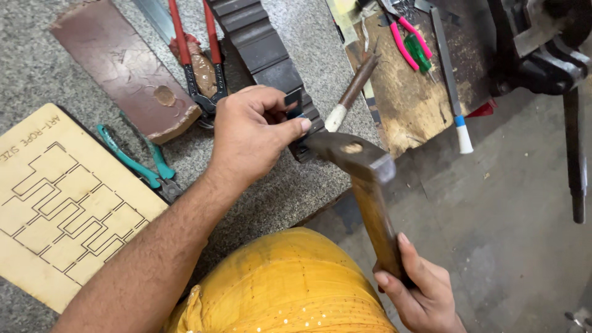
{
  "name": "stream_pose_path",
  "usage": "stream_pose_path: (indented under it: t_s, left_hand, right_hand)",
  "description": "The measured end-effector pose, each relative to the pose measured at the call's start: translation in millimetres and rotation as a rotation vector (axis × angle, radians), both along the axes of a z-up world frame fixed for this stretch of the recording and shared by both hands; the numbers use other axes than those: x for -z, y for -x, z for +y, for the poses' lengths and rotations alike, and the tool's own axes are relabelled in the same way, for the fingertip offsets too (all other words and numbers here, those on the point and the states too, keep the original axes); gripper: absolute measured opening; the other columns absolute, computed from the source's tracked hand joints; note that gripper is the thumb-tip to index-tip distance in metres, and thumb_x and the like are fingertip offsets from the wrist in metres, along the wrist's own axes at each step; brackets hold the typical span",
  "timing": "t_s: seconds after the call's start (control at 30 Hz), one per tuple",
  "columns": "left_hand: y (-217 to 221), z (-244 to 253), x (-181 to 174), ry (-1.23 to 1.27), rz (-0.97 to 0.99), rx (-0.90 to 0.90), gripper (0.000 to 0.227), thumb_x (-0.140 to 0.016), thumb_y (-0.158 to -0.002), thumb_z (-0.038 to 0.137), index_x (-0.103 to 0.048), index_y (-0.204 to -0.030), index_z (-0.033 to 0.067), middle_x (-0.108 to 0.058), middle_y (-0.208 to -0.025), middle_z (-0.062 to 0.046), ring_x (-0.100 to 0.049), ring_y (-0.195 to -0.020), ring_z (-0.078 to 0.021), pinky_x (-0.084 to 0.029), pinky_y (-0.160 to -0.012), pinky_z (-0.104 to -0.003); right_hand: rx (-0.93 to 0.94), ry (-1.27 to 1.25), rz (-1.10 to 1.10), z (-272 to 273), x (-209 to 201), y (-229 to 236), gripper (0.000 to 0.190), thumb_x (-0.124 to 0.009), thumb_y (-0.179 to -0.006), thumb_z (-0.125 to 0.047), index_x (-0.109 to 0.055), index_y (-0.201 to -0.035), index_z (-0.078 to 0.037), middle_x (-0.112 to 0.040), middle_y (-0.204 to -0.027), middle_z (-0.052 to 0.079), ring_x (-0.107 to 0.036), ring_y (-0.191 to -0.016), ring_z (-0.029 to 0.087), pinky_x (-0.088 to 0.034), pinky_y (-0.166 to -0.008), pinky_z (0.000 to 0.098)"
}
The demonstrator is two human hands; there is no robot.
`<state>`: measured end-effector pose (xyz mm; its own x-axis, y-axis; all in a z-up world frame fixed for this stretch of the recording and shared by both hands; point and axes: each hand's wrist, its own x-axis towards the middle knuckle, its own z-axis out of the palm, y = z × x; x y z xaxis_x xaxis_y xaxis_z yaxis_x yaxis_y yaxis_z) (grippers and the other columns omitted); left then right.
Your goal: The person repeatedly picks up small black metal pieces from a wooden template, places them into a metal grooved jig, and strikes them with a hammer to shape them. The person then returns the shaped pieces to the template.
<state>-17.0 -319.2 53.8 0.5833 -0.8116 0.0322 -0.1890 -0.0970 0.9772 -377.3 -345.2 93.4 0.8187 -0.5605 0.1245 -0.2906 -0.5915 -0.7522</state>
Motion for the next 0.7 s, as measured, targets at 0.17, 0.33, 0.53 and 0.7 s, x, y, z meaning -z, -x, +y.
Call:
stream_pose_path:
  t_s: [0.17,0.33,0.53,0.7]
  left_hand:
    - [0.6,-0.2,3.2,0.019,0.029,-0.004,0.02,-0.089,-0.074,0.014,-0.074,-0.083,0.0029,-0.067,-0.076,-0.001,-0.064,-0.067,-0.0084,-0.053,-0.06,-0.026]
    - [-0.2,-0.4,2.1,0.023,0.003,-0.004,0.022,-0.09,-0.075,0.015,-0.072,-0.08,0.0029,-0.066,-0.075,-0.001,-0.063,-0.068,-0.008,-0.053,-0.06,-0.025]
    - [0.4,0.8,6.5,0.055,-0.004,-0.005,0.023,-0.089,-0.074,0.012,-0.069,-0.078,0.0011,-0.062,-0.074,-0.001,-0.061,-0.065,-0.0086,-0.051,-0.057,-0.027]
    - [1.3,-0.3,5.6,0.068,0.016,0.01,0.022,-0.088,-0.075,0.013,-0.07,-0.08,0.0019,-0.062,-0.074,-0.001,-0.061,-0.066,-0.0079,-0.05,-0.057,-0.026]
  right_hand:
    - [-0.043,-0.096,-0.213,2.8,2.5,1.0,0.075,-0.072,-0.097,-0.003,-0.032,-0.16,-0.008,-0.072,-0.109,0.015,-0.072,-0.081,0.011,-0.062,-0.073,0.0224]
    - [0.07,-0.063,0.056,-3.2,-2.1,2.1,0.074,-0.075,-0.086,0.001,-0.044,-0.153,-0.003,-0.074,-0.085,0.009,-0.067,-0.065,0.009,-0.058,-0.06,0.0244]
    - [-0.016,-0.133,-0.167,2.3,-4.2,-4.3,0.073,-0.072,-0.093,0.0,-0.038,-0.157,-0.002,-0.073,-0.099,0.012,-0.07,-0.077,0.01,-0.06,-0.07,0.0237]
    - [0.028,-0.011,0.048,-1.3,-3.3,-1.6,0.073,-0.076,-0.085,0.001,-0.045,-0.15,0.001,-0.073,-0.088,0.011,-0.066,-0.068,0.011,-0.056,-0.064,0.0252]
